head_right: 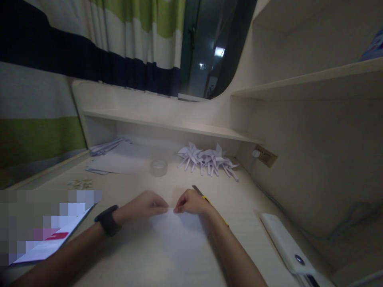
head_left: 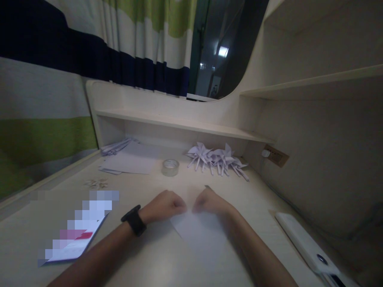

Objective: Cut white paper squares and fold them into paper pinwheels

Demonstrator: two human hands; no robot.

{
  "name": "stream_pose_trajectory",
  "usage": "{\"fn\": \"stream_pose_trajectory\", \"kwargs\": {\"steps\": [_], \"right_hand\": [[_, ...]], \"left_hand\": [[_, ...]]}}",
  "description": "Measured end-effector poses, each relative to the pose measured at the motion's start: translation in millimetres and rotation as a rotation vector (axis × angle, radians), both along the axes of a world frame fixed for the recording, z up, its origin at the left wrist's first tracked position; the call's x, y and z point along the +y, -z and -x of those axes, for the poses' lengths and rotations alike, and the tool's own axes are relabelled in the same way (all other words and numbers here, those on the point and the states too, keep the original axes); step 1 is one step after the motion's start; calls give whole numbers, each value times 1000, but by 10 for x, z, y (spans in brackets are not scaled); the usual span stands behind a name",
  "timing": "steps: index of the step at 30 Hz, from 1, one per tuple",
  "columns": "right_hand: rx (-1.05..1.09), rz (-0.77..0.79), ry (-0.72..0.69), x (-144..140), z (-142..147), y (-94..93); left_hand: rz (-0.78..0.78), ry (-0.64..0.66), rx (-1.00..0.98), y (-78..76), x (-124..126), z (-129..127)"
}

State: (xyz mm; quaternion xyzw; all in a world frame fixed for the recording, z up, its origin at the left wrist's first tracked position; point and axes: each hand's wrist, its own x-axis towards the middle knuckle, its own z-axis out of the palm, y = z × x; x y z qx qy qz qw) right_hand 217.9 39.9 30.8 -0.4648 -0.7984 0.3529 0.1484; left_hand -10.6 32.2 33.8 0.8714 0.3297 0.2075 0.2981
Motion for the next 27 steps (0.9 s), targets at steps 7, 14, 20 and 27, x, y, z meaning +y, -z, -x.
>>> {"fn": "stream_pose_trajectory", "kwargs": {"steps": [7, 14, 20, 27], "right_hand": [[31, -21, -104, -32, 111, 105], [83, 52, -88, -51, 94, 0], [55, 189, -44, -46, -57, -139], [-50, 303, -112, -19, -245, -203]], "left_hand": [[-81, -109, 93, 198, -65, -121], [-123, -116, 123, 159, -32, -62], [-92, -60, 111, 138, 95, 81], [-101, -35, 127, 108, 151, 169]]}}
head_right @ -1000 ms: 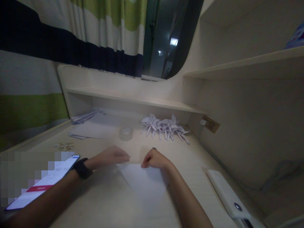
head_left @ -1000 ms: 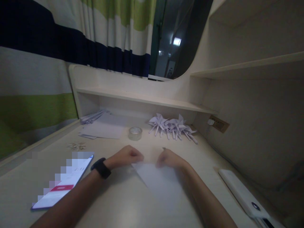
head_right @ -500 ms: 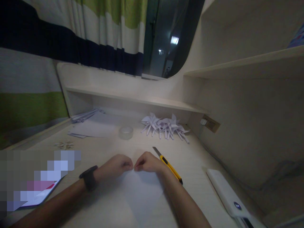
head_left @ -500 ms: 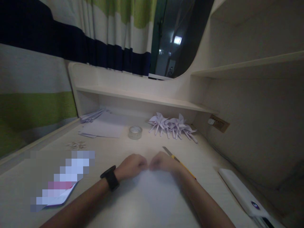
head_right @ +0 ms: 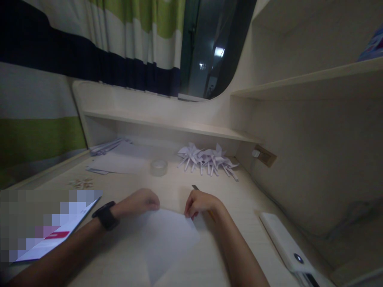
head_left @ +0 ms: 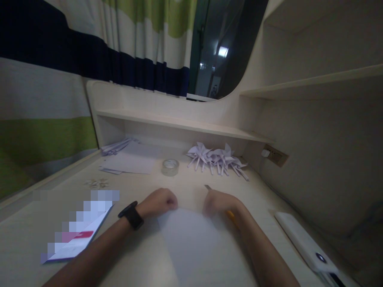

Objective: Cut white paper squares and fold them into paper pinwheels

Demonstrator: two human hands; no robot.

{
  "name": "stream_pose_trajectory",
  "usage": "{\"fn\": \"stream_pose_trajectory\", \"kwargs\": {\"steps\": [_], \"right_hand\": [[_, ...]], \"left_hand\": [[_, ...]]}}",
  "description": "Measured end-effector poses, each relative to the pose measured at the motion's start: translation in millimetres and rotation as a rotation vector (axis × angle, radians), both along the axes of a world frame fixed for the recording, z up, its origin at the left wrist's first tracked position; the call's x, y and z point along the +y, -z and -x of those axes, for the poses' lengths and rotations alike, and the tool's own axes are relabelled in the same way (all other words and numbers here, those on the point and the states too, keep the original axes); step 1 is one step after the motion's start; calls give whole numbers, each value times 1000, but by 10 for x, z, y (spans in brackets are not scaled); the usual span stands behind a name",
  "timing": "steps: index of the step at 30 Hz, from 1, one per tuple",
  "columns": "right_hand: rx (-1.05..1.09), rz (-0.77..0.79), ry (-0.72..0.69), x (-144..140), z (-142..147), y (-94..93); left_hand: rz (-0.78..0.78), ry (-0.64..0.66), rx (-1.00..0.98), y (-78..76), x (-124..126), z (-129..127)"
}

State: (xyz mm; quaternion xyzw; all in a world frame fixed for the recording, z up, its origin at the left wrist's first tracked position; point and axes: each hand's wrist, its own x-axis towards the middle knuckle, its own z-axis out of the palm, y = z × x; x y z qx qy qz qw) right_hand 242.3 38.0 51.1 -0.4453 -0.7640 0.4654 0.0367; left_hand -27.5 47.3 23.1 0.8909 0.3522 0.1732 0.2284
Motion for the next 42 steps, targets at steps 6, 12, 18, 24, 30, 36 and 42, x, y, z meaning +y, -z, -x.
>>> {"fn": "stream_pose_trajectory", "kwargs": {"steps": [6, 12, 18, 24, 30, 36, 42], "right_hand": [[21, -259, 57, -60, 26, -123], [40, -483, 3, -136, 439, 167], [24, -528, 21, -145, 491, 258], [59, -473, 13, -97, 379, 173], [68, -430, 33, -106, 318, 50], [105, -361, 110, -85, 165, -62], [130, -388, 199, 10, 17, -42]], "left_hand": [[-13, -27, -11, 8, -9, -8], [13, -1, -30, 48, -39, -86], [93, 82, -22, 51, 21, -39], [318, 173, -97, -80, 11, 95], [373, 137, -78, -125, 22, 153], [388, 119, -76, -159, 98, 279], [356, -85, -135, -261, 136, 366]]}}
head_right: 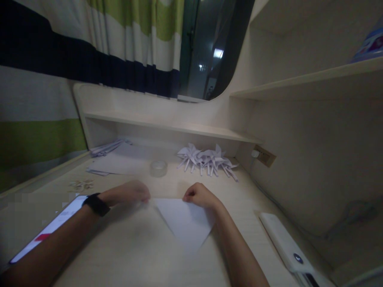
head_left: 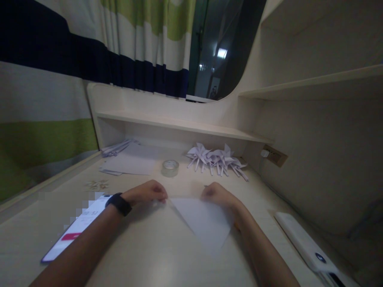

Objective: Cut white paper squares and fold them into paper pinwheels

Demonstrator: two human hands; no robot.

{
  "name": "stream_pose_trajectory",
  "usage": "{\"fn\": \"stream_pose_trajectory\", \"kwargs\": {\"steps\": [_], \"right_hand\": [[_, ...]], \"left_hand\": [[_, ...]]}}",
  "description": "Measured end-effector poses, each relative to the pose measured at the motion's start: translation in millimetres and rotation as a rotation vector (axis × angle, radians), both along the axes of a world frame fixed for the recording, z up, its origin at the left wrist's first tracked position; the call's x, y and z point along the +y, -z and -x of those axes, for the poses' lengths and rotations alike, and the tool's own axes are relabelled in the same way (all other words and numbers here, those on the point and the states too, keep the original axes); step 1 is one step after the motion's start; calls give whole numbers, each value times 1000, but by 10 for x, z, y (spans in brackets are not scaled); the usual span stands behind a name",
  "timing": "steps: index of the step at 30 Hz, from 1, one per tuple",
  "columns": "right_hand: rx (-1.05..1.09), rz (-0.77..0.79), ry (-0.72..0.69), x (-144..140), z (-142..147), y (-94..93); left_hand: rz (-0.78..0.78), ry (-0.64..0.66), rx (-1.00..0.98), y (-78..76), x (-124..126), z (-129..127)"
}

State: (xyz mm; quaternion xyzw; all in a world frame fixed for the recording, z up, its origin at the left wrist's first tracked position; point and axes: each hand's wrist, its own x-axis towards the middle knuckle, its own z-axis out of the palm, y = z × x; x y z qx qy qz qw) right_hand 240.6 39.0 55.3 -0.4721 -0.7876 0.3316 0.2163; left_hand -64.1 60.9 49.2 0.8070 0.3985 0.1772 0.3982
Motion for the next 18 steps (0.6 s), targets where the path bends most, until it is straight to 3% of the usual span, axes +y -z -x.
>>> {"fn": "stream_pose_trajectory", "kwargs": {"steps": [3, 5, 10, 14, 18], "right_hand": [[31, -16, 66, 36, 16, 49], [52, -13, 90, 34, 69, 84], [77, 47, 4, -45, 248, 121], [36, 63, -107, -97, 324, 103], [-12, 120, -148, -113, 297, 73]], "left_hand": [[36, -275, -138, 23, -8, -86], [31, -340, -246, 81, -9, -184], [-177, -133, -199, 231, -14, -343], [-146, 154, -45, 268, -22, -312], [-150, 211, -13, 310, 20, -265]]}}
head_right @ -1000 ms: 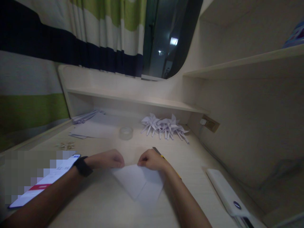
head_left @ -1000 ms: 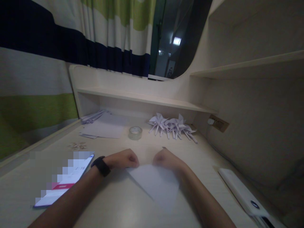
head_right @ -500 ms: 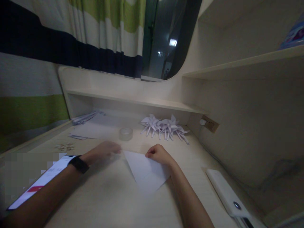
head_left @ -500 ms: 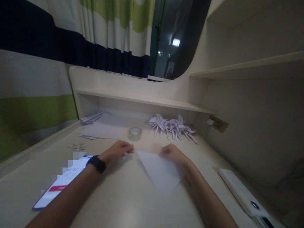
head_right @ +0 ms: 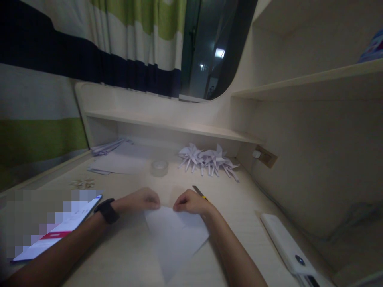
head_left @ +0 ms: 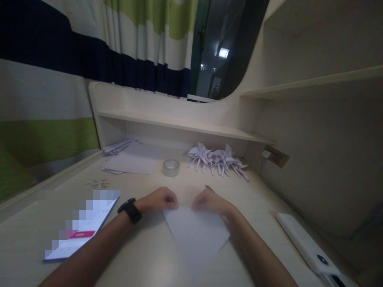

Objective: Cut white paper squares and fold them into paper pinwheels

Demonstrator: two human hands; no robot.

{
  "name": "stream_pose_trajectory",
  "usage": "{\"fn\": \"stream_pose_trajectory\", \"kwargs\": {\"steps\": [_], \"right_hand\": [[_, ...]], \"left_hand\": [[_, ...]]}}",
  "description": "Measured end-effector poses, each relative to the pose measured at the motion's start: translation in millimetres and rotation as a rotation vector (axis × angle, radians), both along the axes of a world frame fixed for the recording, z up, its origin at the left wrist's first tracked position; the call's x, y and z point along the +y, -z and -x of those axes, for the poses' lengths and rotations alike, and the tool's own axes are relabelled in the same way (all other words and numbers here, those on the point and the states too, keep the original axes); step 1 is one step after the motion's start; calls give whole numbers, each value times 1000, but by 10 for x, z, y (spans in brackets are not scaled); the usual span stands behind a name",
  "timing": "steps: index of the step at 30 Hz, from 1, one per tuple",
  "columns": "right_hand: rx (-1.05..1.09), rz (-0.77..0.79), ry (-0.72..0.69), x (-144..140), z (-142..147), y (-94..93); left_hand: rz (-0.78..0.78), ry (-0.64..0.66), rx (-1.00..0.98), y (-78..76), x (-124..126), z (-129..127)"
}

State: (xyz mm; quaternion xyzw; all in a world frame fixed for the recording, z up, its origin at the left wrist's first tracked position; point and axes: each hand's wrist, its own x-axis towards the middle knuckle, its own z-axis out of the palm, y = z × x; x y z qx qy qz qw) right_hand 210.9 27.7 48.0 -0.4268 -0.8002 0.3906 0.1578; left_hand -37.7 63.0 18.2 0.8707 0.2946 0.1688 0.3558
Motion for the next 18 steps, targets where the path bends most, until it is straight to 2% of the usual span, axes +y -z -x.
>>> {"fn": "stream_pose_trajectory", "kwargs": {"steps": [5, 8, 11, 15, 18], "right_hand": [[-18, 150, -5, 23, -148, -58], [-39, 241, -67, 50, -260, -92], [-95, 305, -68, 74, -391, -111], [-106, 322, -35, 97, -566, -132], [-101, 262, -6, 88, -627, -173]], "left_hand": [[-1, -31, -2, 53, 65, 46], [-7, -45, 1, 48, 73, 76], [-18, -58, 8, 26, 66, 96], [-22, -57, 13, 1, 56, 96], [-23, -63, 11, -21, 44, 89]]}}
